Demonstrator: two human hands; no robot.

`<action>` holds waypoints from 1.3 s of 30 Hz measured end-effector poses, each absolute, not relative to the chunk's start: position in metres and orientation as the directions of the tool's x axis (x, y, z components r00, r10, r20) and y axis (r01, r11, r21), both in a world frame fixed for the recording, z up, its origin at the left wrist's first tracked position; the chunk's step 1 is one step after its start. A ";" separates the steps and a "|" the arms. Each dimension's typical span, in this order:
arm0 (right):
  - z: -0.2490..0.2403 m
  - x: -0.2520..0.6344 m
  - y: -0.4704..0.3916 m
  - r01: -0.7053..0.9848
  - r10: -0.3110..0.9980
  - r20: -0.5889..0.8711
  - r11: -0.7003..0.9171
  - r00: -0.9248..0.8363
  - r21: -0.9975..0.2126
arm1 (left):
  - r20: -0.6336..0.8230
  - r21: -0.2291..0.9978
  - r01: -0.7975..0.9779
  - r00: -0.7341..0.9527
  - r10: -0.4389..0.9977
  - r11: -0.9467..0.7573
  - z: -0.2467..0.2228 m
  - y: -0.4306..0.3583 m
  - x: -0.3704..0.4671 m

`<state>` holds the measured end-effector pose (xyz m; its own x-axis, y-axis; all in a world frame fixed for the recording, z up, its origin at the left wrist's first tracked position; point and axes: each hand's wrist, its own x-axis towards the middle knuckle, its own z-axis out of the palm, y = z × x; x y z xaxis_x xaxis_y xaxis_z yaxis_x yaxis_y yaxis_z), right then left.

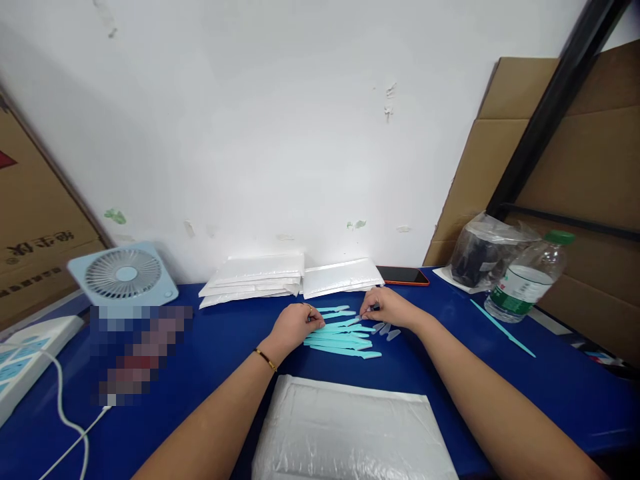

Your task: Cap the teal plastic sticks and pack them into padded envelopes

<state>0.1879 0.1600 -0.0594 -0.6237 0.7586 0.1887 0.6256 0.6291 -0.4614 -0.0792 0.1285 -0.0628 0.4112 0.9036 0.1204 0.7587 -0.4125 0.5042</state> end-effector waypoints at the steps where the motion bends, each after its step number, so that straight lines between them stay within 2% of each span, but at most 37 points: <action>1: -0.060 0.185 0.159 0.632 0.760 0.196 0.632 -0.620 -0.449 | 0.112 0.512 0.756 0.412 0.904 -0.408 -0.062 0.128 -0.079; 6: -0.064 0.175 0.158 0.643 0.742 0.269 0.668 -0.615 -0.375 | 0.079 0.516 0.757 0.424 0.902 -0.401 -0.059 0.126 -0.081; 10: -0.065 0.175 0.160 0.639 0.719 0.297 0.695 -0.628 -0.330 | 0.122 0.439 0.785 0.430 0.894 -0.437 -0.061 0.129 -0.082; 16: -0.068 0.164 0.160 0.649 0.716 0.321 0.698 -0.620 -0.304 | 0.197 0.344 0.806 0.441 0.876 -0.483 -0.069 0.140 -0.076; 19: -0.059 0.171 0.158 0.646 0.726 0.313 0.688 -0.612 -0.332 | 0.237 0.324 0.809 0.432 0.870 -0.490 -0.068 0.137 -0.075; 22: -0.042 0.192 0.153 0.624 0.756 0.251 0.645 -0.604 -0.440 | 0.259 0.374 0.788 0.418 0.871 -0.489 -0.064 0.128 -0.074; 25: -0.031 0.213 0.147 0.631 0.783 0.111 0.568 -0.613 -0.528 | 0.203 0.450 0.747 0.448 0.871 -0.489 -0.062 0.122 -0.072; 30: -0.040 0.215 0.148 0.652 0.758 -0.005 0.557 -0.652 -0.514 | 0.151 0.454 0.756 0.456 0.877 -0.472 -0.066 0.122 -0.069; 39: -0.047 0.214 0.153 0.699 0.800 0.014 0.532 -0.599 -0.478 | 0.074 0.494 0.788 0.382 0.921 -0.366 -0.058 0.121 -0.078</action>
